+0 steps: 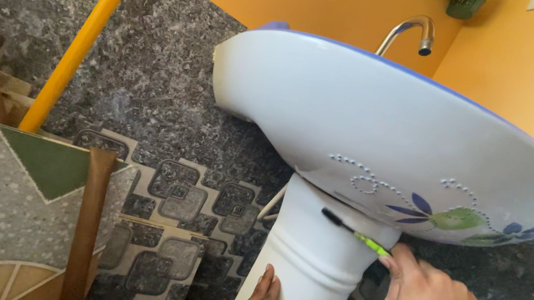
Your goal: The person scrubs the base and pedestal of a white ceramic bathroom sink using a green toothbrush. They work around the bottom edge and up the sides of the pedestal, occasionally rinsing the toothbrush under the faucet. The task involves repetitive scrubbing motions to clean the surface of the sink fixture.
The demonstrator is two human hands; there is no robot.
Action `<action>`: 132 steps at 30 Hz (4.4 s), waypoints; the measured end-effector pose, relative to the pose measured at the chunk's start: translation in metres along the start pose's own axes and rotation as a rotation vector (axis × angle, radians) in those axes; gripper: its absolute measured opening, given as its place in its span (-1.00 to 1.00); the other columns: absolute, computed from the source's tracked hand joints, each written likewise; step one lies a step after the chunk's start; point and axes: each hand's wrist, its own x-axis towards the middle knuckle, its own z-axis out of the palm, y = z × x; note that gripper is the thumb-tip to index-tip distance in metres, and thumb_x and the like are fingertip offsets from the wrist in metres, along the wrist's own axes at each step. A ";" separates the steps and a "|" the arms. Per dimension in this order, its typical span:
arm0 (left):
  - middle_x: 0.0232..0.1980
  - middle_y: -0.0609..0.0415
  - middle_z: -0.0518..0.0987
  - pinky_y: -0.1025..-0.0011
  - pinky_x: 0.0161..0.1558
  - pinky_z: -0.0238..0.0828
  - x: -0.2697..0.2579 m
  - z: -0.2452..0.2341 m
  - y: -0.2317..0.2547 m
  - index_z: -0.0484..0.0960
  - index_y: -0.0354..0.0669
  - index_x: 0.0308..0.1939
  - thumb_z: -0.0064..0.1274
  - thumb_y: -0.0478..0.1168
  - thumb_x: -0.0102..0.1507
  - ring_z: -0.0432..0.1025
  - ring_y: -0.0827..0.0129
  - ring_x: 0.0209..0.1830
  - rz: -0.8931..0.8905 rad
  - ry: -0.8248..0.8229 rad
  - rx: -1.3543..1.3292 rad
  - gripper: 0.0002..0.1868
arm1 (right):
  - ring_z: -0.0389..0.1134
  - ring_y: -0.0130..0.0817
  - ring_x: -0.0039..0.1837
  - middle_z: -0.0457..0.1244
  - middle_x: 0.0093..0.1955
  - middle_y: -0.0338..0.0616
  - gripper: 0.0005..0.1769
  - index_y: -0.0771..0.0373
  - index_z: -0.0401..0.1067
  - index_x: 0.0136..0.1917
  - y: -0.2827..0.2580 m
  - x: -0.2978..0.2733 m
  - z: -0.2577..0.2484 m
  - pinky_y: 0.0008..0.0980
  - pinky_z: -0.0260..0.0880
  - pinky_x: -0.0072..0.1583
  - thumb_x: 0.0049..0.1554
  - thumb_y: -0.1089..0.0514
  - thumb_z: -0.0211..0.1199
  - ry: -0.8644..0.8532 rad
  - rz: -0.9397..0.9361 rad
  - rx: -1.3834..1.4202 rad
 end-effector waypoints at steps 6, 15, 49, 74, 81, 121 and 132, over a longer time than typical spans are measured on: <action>0.67 -0.30 -0.19 0.17 0.58 -0.23 -0.002 0.002 -0.003 0.10 -0.45 0.51 -0.01 -0.22 0.30 -0.23 -0.08 0.68 0.043 0.008 0.010 -0.25 | 0.46 0.18 -0.22 0.42 -0.28 -0.02 -0.76 -0.09 0.44 0.07 0.004 0.001 0.004 0.15 0.50 -0.11 0.11 0.01 0.10 0.030 0.013 0.002; 0.68 -0.24 -0.26 0.16 0.58 -0.28 -0.006 -0.009 0.020 0.04 -0.46 0.51 -0.06 -0.23 0.32 -0.29 -0.02 0.69 -0.051 -0.038 -0.017 -0.26 | 0.50 0.04 -0.22 0.43 -0.27 -0.12 -0.73 -0.14 0.43 0.09 0.013 -0.036 0.054 0.13 0.53 -0.14 0.11 -0.09 0.14 -0.214 -0.014 -0.054; 0.69 -0.17 -0.34 0.16 0.59 -0.36 -0.011 -0.013 0.045 -0.12 -0.29 0.57 -0.07 -0.29 0.30 -0.40 0.00 0.69 -0.146 -0.070 -0.002 -0.18 | 0.43 0.11 -0.28 0.37 -0.36 0.00 -0.86 0.02 0.43 -0.06 0.011 0.001 0.007 0.09 0.44 -0.24 0.23 -0.03 0.13 0.141 -0.004 0.034; 0.70 -0.15 -0.26 0.18 0.58 -0.30 -0.014 -0.017 0.049 0.04 -0.33 0.53 -0.07 -0.27 0.32 -0.33 0.03 0.69 -0.215 -0.034 -0.024 -0.28 | 0.45 0.07 -0.23 0.41 -0.25 -0.11 -0.84 -0.03 0.47 -0.01 0.028 -0.002 0.027 0.06 0.47 -0.18 0.12 0.10 0.13 0.126 -0.032 0.166; 0.68 -0.19 -0.09 0.14 0.55 -0.16 -0.011 -0.001 -0.004 0.11 -0.30 0.54 -0.02 -0.18 0.32 -0.13 -0.01 0.67 -0.038 0.021 -0.018 -0.26 | 0.48 0.01 -0.13 0.42 -0.16 -0.14 -0.75 -0.15 0.41 0.11 0.032 -0.033 0.071 0.03 0.50 -0.10 0.15 0.02 0.09 -0.223 -0.061 0.143; 0.70 -0.07 -0.31 0.24 0.55 -0.20 0.001 -0.024 0.110 -0.04 -0.22 0.57 -0.03 -0.28 0.30 -0.28 0.05 0.68 -0.202 -0.057 0.042 -0.20 | 0.48 -0.01 -0.08 0.44 -0.09 -0.17 -0.51 -0.15 0.44 0.21 0.024 -0.028 0.049 -0.01 0.50 -0.02 0.00 0.16 0.11 -0.251 -0.063 0.226; 0.72 0.11 -0.33 0.22 0.52 -0.06 -0.007 -0.051 0.136 0.00 0.03 0.65 -0.07 -0.20 0.34 -0.34 0.19 0.69 -0.215 -0.153 -0.132 -0.20 | 0.48 0.01 -0.12 0.46 -0.08 -0.20 -0.60 -0.02 0.48 0.11 0.042 -0.011 0.045 0.00 0.50 -0.07 0.01 0.24 0.08 -0.002 -0.038 0.312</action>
